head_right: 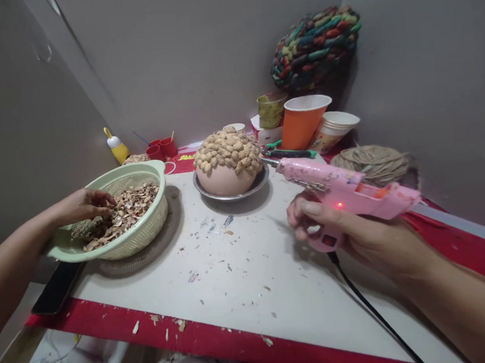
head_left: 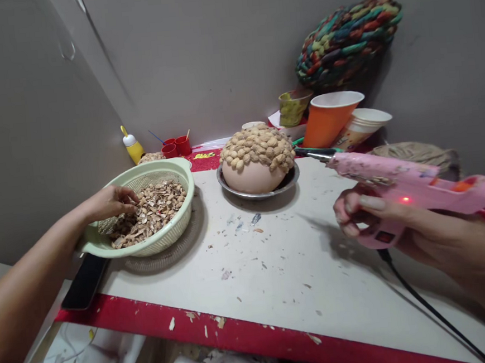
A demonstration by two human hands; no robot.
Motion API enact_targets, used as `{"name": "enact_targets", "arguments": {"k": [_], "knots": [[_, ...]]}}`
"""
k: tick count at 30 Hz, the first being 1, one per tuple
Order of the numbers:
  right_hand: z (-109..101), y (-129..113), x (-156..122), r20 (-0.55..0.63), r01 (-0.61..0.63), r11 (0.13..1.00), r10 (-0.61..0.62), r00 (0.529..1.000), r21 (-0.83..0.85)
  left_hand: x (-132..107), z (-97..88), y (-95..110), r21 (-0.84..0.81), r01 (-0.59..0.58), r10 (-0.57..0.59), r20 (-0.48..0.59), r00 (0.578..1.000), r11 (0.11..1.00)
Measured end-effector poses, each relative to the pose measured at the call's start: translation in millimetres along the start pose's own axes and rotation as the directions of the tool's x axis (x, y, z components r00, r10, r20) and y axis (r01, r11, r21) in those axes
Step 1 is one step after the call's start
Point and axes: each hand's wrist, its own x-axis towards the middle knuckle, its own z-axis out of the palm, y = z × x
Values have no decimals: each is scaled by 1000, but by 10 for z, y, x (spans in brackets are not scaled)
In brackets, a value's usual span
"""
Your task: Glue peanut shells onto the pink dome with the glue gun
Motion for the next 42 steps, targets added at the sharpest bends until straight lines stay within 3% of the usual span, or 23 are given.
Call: {"name": "enact_targets", "arguments": {"k": [7, 21, 30, 37, 42], "knots": [[-15, 22, 22, 73, -8, 995, 1, 997, 95, 43, 12, -19, 0, -28, 28, -54, 998, 1000], [-70, 96, 39, 99, 27, 998, -32, 995, 58, -12, 14, 45, -339, -17, -38, -155, 987, 941], [-71, 107, 59, 110, 35, 998, -41, 993, 54, -83, 10, 159, -422, 54, -106, -102, 989, 905], [-40, 65, 50, 101, 37, 998, -41, 994, 46, -103, 1, 175, -287, -9, -57, -223, 973, 958], [-81, 120, 51, 125, 22, 998, -29, 992, 57, -85, 35, 135, -65, -76, 74, -36, 997, 995]]}}
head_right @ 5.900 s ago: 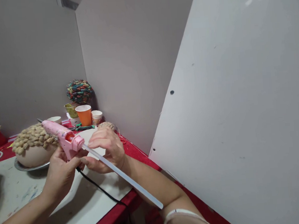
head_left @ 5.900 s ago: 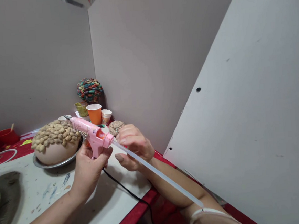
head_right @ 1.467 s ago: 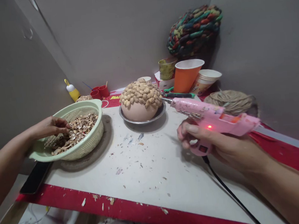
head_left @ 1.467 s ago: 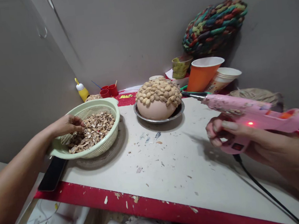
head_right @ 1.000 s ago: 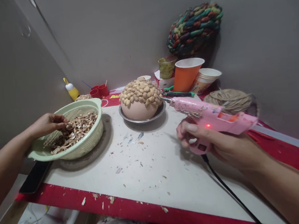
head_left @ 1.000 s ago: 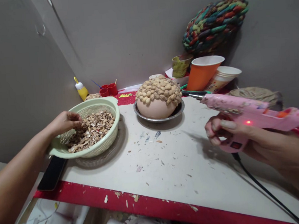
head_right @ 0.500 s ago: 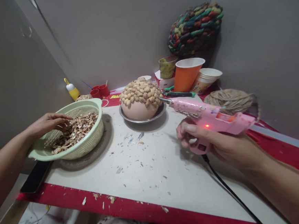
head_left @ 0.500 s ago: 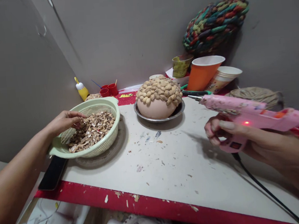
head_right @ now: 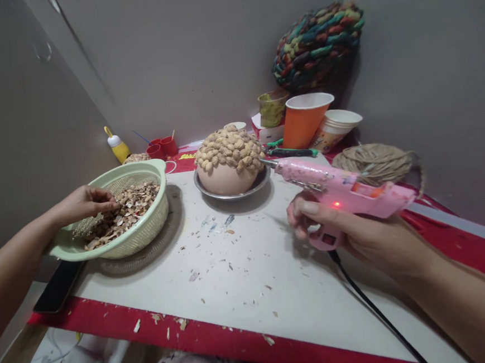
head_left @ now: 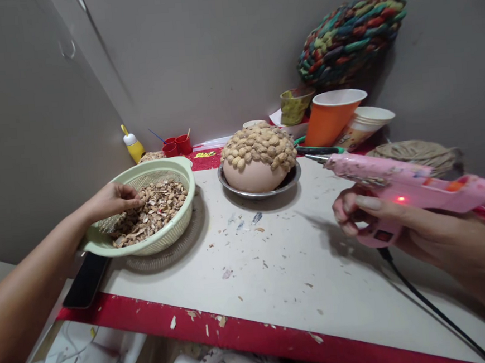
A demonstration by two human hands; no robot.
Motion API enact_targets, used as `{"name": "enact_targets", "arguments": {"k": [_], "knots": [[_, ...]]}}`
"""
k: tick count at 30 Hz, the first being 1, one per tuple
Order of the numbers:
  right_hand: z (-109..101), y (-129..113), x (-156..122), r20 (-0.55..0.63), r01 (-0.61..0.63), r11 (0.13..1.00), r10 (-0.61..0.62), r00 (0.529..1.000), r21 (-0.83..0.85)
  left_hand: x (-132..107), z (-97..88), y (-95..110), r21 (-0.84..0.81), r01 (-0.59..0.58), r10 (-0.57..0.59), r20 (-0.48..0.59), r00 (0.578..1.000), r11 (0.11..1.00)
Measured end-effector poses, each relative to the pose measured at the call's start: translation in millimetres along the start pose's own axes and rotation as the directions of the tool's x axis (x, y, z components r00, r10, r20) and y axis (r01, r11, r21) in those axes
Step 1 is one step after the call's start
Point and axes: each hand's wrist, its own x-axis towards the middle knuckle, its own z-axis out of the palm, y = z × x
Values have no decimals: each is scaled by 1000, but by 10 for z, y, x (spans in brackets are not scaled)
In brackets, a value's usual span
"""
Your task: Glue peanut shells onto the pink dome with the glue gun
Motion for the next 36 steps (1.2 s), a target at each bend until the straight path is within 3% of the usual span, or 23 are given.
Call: {"name": "enact_targets", "arguments": {"k": [3, 6, 8, 15, 21, 23, 30, 36], "knots": [[-12, 18, -7, 5, 7, 1000, -7, 1000, -10, 26, 30, 11, 200, -58, 49, 49, 998, 978], [4, -2, -17, 9, 11, 1000, -10, 1000, -21, 66, 68, 51, 388, -64, 64, 11, 998, 919], [12, -16, -22, 7, 4, 1000, -4, 1000, -19, 95, 102, 83, 430, -63, 68, 4, 998, 901], [-46, 45, -15, 18, 1, 1000, -1, 1000, -11, 139, 163, 107, 382, -118, 100, 65, 993, 917], [-64, 76, -15, 17, 9, 999, -8, 1000, -42, 127, 67, 2, 363, -59, 95, -82, 992, 930], [-63, 75, -13, 21, 3, 999, -2, 1000, -46, 119, 53, 12, 331, -68, 103, -88, 991, 941], [-62, 94, -7, 17, 21, 999, -20, 1000, -41, 112, 153, 172, 234, -185, 161, 117, 980, 955], [-59, 71, -9, 27, 21, 998, -19, 999, -55, 111, 209, 205, 258, -185, 150, 150, 977, 948]]}}
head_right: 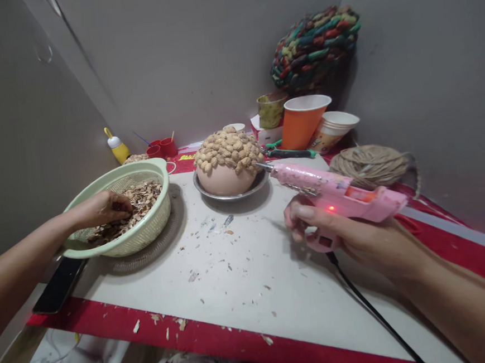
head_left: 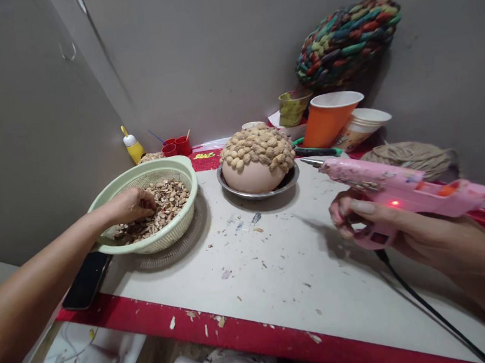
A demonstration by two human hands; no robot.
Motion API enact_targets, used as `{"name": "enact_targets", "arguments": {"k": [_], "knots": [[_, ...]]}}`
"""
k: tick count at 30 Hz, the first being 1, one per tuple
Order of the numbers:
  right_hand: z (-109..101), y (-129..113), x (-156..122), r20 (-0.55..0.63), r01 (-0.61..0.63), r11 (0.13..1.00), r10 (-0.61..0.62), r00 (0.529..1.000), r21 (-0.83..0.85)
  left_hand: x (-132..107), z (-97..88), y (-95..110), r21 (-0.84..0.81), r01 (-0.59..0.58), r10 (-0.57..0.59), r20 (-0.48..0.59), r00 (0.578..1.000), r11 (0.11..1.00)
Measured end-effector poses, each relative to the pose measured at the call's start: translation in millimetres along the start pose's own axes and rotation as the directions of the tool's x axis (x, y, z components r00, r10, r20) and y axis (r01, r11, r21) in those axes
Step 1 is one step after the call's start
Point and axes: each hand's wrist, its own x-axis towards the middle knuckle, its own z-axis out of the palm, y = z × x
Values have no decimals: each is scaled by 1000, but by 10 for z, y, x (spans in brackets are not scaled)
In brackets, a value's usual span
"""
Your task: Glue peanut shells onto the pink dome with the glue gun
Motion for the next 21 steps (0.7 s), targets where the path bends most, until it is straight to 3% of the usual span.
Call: {"name": "enact_targets", "arguments": {"k": [6, 11, 15, 21], "knots": [[9, -18, -6, -10, -8, 1000, 8, 1000, -3, -30, -35, -33, -48, -12, 10, -45, 999, 999], [-5, 13, 13, -1, -8, 1000, 8, 1000, -13, -75, -103, -93, -187, 47, -74, -141, 987, 981], [-12, 30, 16, 7, 7, 1000, -7, 1000, -28, -90, -123, -150, -152, 84, -109, -161, 981, 985], [-24, 38, 7, 14, 13, 999, -12, 1000, -39, -47, -52, -70, -73, 39, -42, -42, 998, 997]]}}
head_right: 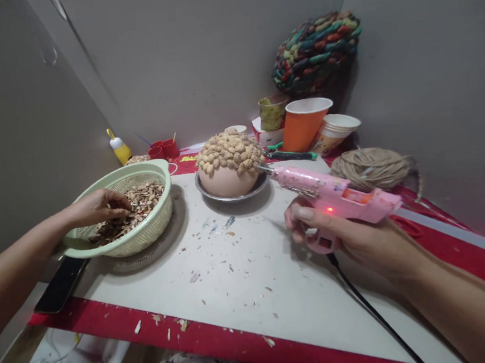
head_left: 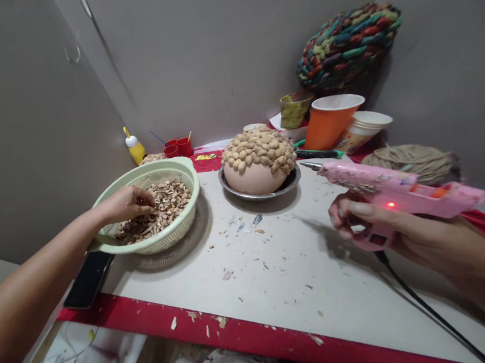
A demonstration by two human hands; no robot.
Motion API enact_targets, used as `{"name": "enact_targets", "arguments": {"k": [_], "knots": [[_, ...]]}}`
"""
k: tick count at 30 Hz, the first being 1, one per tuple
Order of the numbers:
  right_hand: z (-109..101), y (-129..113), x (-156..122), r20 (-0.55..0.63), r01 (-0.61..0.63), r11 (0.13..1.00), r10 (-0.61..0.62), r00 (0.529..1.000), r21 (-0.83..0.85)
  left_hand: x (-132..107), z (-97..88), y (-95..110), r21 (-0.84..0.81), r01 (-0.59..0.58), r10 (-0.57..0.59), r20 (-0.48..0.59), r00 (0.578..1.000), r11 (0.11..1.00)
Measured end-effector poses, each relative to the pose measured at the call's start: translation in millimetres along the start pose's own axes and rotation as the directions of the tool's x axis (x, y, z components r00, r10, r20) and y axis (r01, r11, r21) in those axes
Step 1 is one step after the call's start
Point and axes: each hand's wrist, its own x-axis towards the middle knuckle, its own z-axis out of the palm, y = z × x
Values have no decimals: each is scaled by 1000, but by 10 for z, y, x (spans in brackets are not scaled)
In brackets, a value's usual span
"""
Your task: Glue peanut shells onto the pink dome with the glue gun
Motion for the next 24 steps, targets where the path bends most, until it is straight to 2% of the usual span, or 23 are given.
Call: {"name": "enact_targets", "arguments": {"k": [5, 12, 15, 19, 23, 24], "knots": [[-2, -7, 4, 24, 14, 1000, -14, 1000, 3, 15, 65, 85, 38, -15, 13, 49, 999, 999], [-19, 31, 21, 28, 31, 1000, -31, 999, -4, -1, 28, 54, -55, -29, 29, -15, 999, 998], [-5, 33, 28, 19, 22, 999, -23, 1000, 29, -20, 0, 50, -223, 1, -14, -59, 998, 975], [21, -9, 24, 15, 53, 998, -53, 998, 33, -96, -51, 141, -533, 84, -161, -100, 982, 842], [85, -80, -9, 25, 47, 993, -50, 998, 109, -185, -72, 329, -612, 56, -203, -174, 964, 789], [102, -91, -15, -4, 64, 990, -64, 998, 123, -196, -69, 369, -612, 41, -194, -185, 963, 790]]}}
